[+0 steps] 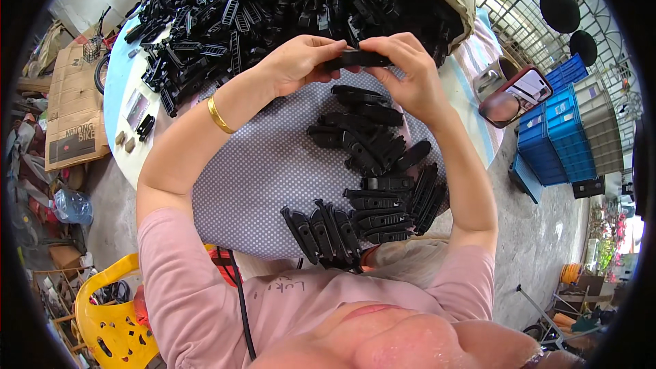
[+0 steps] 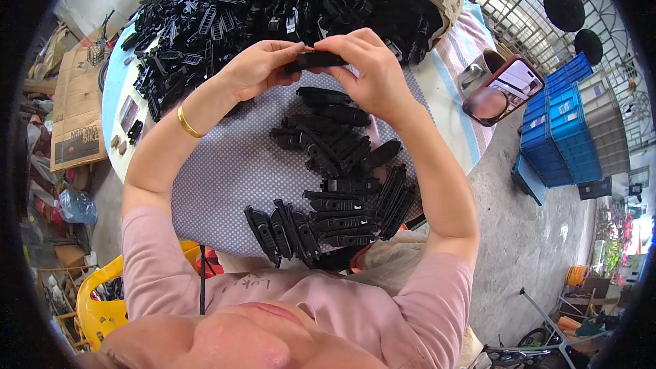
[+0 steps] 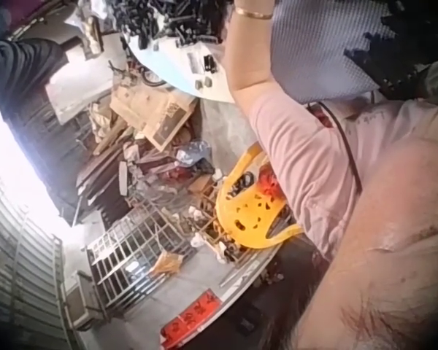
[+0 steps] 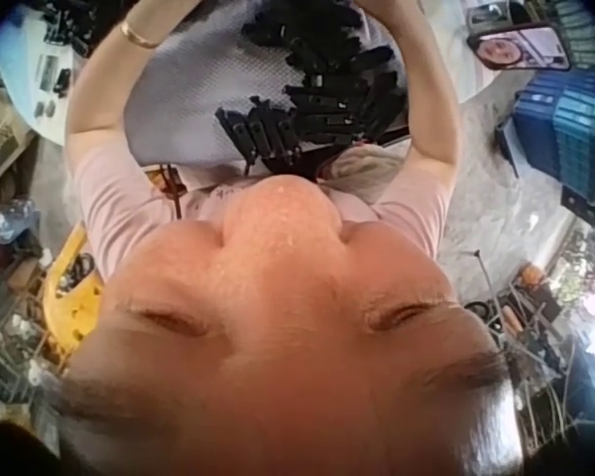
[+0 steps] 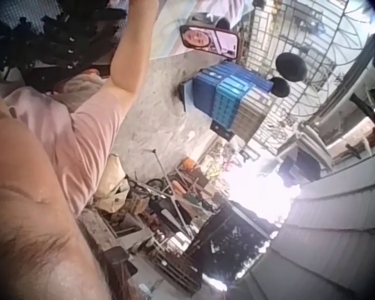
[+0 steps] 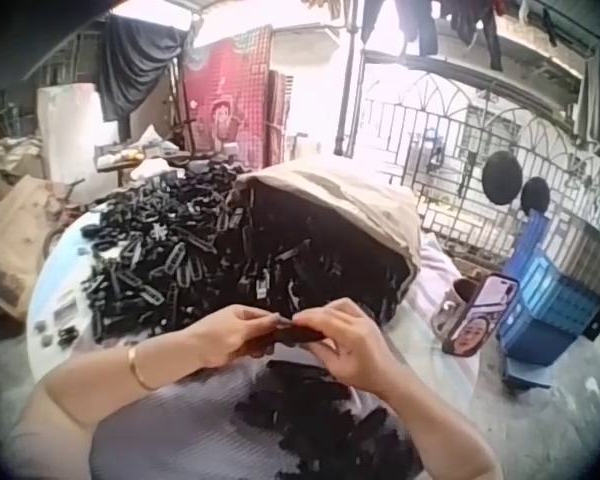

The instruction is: Inspecting and sorting small black plastic components at a production workbench.

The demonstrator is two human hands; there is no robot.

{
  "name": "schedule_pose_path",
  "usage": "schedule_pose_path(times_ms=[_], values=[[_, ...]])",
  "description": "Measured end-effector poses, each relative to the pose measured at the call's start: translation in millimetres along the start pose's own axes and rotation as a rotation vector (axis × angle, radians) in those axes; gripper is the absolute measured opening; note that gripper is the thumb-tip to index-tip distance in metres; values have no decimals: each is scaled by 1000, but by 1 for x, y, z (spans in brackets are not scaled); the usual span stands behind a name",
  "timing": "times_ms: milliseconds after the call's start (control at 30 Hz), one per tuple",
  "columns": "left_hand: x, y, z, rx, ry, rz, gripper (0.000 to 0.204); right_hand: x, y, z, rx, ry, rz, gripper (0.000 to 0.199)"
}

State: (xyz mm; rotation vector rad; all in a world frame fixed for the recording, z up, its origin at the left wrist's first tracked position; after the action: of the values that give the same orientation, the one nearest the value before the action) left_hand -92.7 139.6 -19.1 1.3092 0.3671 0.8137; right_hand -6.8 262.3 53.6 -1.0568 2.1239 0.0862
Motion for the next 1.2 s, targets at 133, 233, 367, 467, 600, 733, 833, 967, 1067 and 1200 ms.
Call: schedule_pose_path(times_ms=[133, 233, 367, 467, 600, 733, 833, 967, 1067, 1200], values=[[11, 2, 10, -53, 74, 87, 38, 8, 2, 4, 12, -69, 37, 34], [14, 11, 10, 138, -15, -288, 37, 8, 0, 3, 20, -52, 66, 32], [18, 17, 17, 200, 81, -521, 37, 10, -5, 4, -13, -68, 97, 32], [19, 27, 19, 458, 107, -681, 36, 10, -5, 3, -56, -50, 73, 39], [24, 36, 25, 566, 74, -723, 34, -3, 15, 8, 201, 62, -115, 49], [31, 44, 32, 712, 120, -988, 31, 18, 32, 14, 331, -207, -270, 52], [34, 50, 41, 788, 161, -1026, 28, 10, 20, 9, 279, -135, -174, 45], [36, 51, 41, 853, 169, -1058, 27, 11, 25, 13, 346, -99, -176, 31], [30, 44, 31, 752, 150, -979, 29, 15, 33, 15, 407, -137, -208, 30], [33, 27, 26, 551, 83, -829, 33, 5, 64, 22, 547, -44, -584, 35]])
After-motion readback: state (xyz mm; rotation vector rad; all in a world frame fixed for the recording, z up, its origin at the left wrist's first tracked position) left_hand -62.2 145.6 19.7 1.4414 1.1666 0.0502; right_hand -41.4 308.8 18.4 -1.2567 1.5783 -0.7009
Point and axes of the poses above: each hand's wrist, its own z-axis away from the middle knuckle, its own x-axis out of the palm, y = z × x, the point moved 7 cm from there along -z, towards the middle knuckle, and after that the axes turned 3 degrees about -x, right-handed, at the moved point
